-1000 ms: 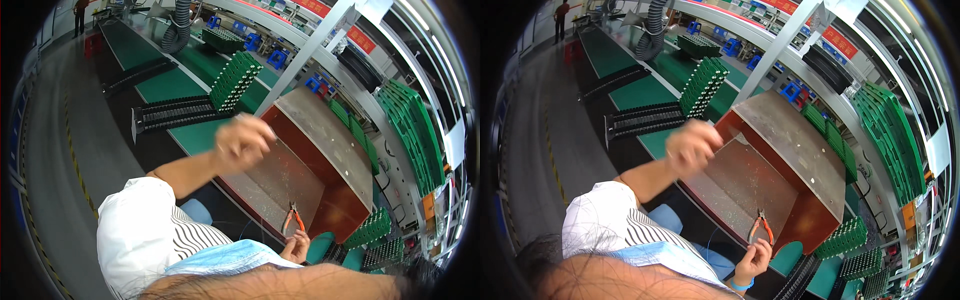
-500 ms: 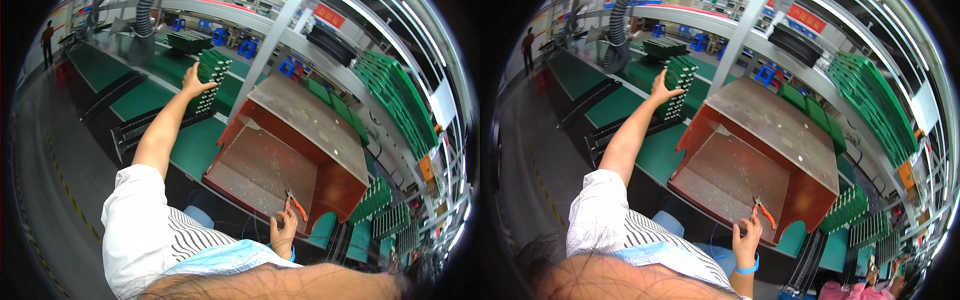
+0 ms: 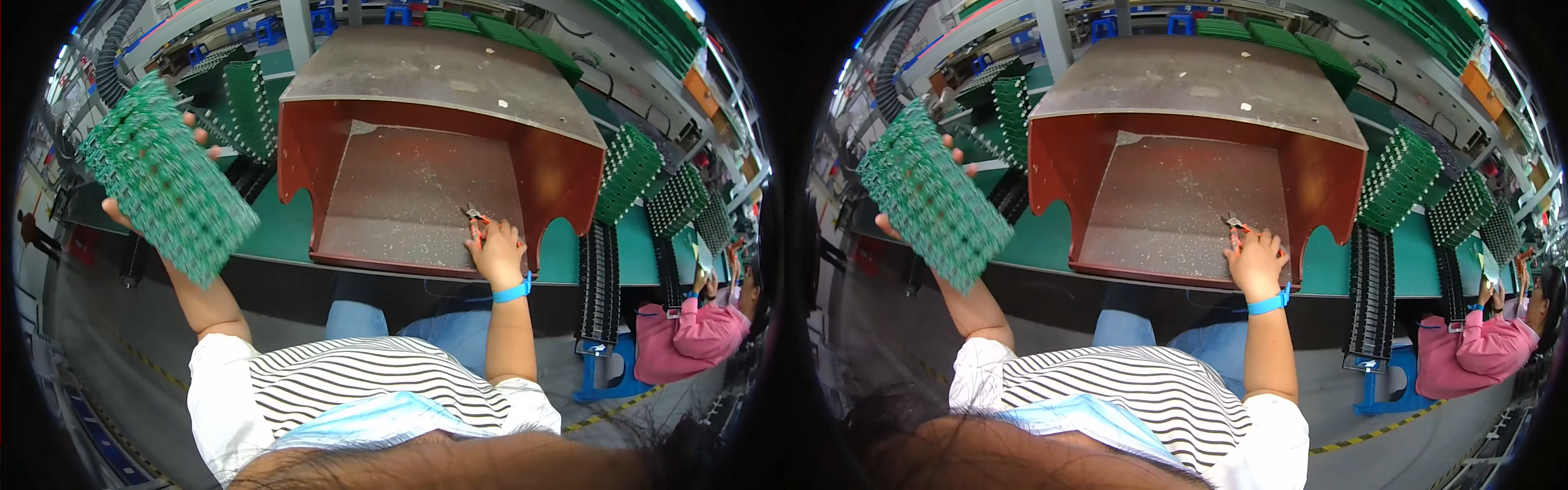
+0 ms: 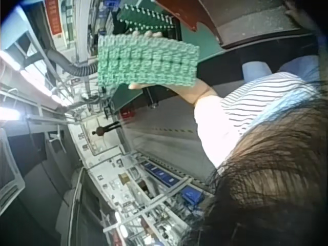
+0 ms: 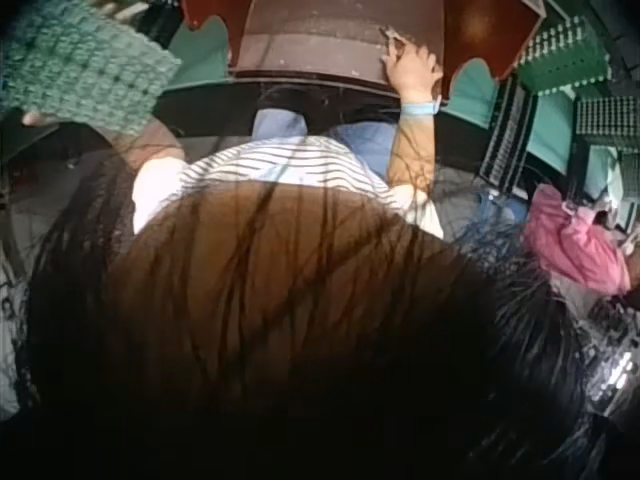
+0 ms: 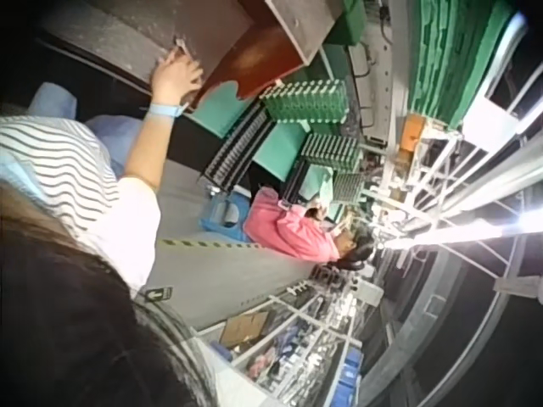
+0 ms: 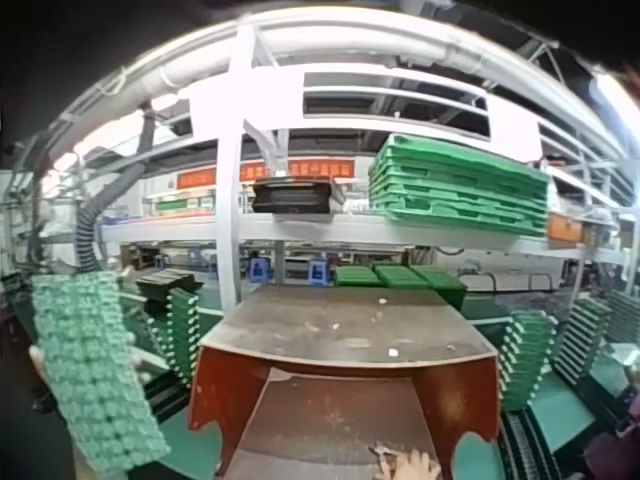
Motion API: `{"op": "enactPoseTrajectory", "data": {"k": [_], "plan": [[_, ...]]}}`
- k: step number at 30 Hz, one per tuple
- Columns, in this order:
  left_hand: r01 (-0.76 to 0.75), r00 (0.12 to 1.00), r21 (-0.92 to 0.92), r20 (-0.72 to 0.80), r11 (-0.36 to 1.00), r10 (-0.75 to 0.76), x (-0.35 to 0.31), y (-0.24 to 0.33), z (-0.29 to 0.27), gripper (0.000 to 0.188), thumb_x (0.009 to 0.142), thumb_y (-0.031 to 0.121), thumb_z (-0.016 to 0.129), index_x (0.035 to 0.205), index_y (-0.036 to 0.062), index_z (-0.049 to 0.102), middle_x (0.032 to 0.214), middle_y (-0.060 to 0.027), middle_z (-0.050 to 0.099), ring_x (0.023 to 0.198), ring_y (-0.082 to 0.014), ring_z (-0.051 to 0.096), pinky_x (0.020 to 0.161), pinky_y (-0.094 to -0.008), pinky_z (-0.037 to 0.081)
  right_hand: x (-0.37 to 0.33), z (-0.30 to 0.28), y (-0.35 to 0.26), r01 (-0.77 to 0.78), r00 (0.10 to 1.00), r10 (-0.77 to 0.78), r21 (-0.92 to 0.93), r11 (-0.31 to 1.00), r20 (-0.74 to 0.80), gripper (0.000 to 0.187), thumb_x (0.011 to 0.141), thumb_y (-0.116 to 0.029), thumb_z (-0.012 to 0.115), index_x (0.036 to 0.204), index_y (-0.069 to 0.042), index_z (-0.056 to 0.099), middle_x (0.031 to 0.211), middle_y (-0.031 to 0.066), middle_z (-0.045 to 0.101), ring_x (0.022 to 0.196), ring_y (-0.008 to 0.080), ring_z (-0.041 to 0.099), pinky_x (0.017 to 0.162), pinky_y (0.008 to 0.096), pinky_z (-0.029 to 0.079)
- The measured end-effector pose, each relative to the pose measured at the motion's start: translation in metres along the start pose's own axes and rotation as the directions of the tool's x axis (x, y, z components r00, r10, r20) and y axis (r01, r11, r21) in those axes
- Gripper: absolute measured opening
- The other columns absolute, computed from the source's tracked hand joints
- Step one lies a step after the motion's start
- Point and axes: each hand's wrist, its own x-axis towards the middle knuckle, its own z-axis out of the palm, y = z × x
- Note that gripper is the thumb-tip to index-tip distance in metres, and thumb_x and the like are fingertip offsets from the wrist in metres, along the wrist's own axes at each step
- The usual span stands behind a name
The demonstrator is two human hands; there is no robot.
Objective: The person trims edges from circuit boards using pliers, places the finished board onto a stack, and picks up another board to trim.
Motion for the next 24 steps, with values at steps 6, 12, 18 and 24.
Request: {"op": "enactPoseTrajectory", "data": {"k": [6, 12, 18, 24], "plan": [[0.322, 0.897, -0.132, 0.36, 0.937, -0.257, -0.037, -0.06, 0.057, 0.139, 0.049, 0.069, 0.088, 0.153, 0.0008, 0.026, 0.141, -0.0442, 0.038, 0.122, -0.0503, 0.055, 0.101, -0.0591, 0.05, 0.005, 0.005, 0.004, 0.074, 0.994, -0.079, -0.074, 0.995, -0.072, 0.039, 0.091, -0.033, 0.063, 0.114, -0.002, 0.061, 0.122, 0.0228, 0.058, 0.111, 0.0406, 0.053, 0.092, 0.0627, 0.041], [0.893, 0.411, -0.052, 0.502, 0.448, -0.761, -0.068, -0.188, 0.067, 0.088, 0.084, 0.063, 0.062, 0.147, 0.004, 0.043, 0.13, -0.0304, 0.058, 0.106, -0.0388, 0.067, 0.089, -0.0453, 0.058, 0.008, 0.002, 0.02, 0.125, 0.976, -0.116, 0.033, 0.992, -0.185, 0.024, 0.096, -0.023, 0.057, 0.106, -0.002, 0.056, 0.105, 0.0199, 0.059, 0.096, 0.0365, 0.058, 0.085, 0.0499, 0.048], [0.855, 0.47, -0.391, 0.311, 0.34, -0.826, -0.028, -0.264, 0.071, 0.084, 0.088, 0.07, 0.043, 0.136, 0.0027, 0.054, 0.115, -0.0252, 0.066, 0.099, -0.0393, 0.069, 0.078, -0.0539, 0.057, 0.003, -0.012, 0.029, 0.269, 0.859, 0.021, 0.488, 0.83, -0.511, 0.017, 0.099, -0.017, 0.054, 0.108, -0.002, 0.052, 0.1, 0.0175, 0.06, 0.085, 0.0302, 0.058, 0.076, 0.0376, 0.049], [0.606, 0.731, -0.499, 0.043, 0.62, -0.681, 0.028, -0.309, 0.038, 0.081, 0.084, 0.071, 0.051, 0.132, 0.0075, 0.059, 0.111, -0.0213, 0.068, 0.097, -0.0392, 0.069, 0.082, -0.0543, 0.057, -0.02, -0.028, 0.003, 0.463, 0.8, 0.048, 0.665, 0.586, -0.599, 0.01, 0.086, -0.006, 0.07, 0.09, -0.002, 0.062, 0.099, 0.0111, 0.068, 0.072, 0.0245, 0.059, 0.067, 0.0329, 0.048]]}}
